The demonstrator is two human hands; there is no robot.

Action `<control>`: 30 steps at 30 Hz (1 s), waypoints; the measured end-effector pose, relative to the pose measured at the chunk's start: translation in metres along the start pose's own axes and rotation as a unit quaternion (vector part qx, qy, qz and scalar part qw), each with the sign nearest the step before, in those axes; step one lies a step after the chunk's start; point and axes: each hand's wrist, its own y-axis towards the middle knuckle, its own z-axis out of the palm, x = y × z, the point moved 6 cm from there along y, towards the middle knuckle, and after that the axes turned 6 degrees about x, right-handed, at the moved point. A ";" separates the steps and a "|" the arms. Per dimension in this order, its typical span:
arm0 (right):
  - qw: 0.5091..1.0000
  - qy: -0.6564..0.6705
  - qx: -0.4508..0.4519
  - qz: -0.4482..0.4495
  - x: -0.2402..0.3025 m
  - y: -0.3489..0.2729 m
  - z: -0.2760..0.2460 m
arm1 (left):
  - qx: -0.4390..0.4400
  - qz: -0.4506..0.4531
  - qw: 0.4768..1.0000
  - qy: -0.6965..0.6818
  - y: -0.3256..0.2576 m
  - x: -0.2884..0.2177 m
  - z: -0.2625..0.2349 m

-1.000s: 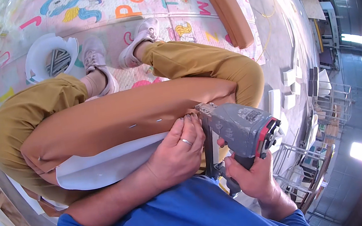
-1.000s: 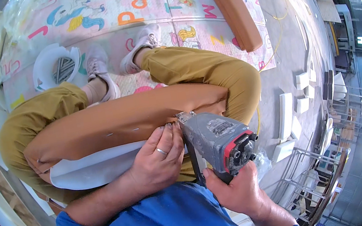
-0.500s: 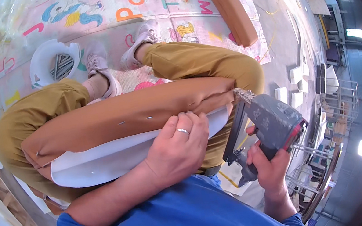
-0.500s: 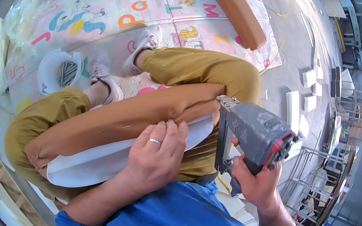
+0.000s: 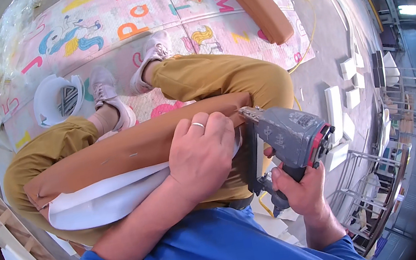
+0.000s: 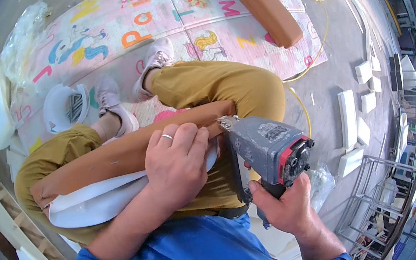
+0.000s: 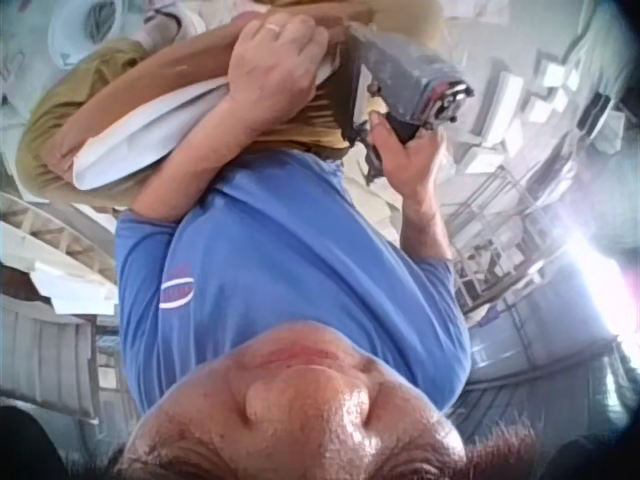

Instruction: Stapling a brown upholstery cover onto a foam cushion piece.

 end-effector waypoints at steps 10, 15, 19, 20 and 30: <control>0.998 -0.012 0.021 0.050 0.007 -0.005 0.006 | -0.060 0.103 0.989 -0.091 -0.009 0.002 0.001; 0.993 -0.085 0.038 0.070 0.002 -0.011 0.008 | -0.060 0.105 0.987 -0.103 -0.012 0.002 0.004; 0.993 -0.094 0.038 0.057 0.004 -0.010 0.014 | -0.049 0.098 0.992 -0.069 -0.013 0.000 0.008; 0.993 -0.101 0.052 0.040 0.004 -0.009 0.017 | -0.045 0.098 0.992 -0.070 -0.013 0.001 0.008; 0.997 -0.018 -0.078 0.001 0.002 -0.024 -0.007 | -0.013 0.101 0.995 -0.013 -0.014 0.000 0.006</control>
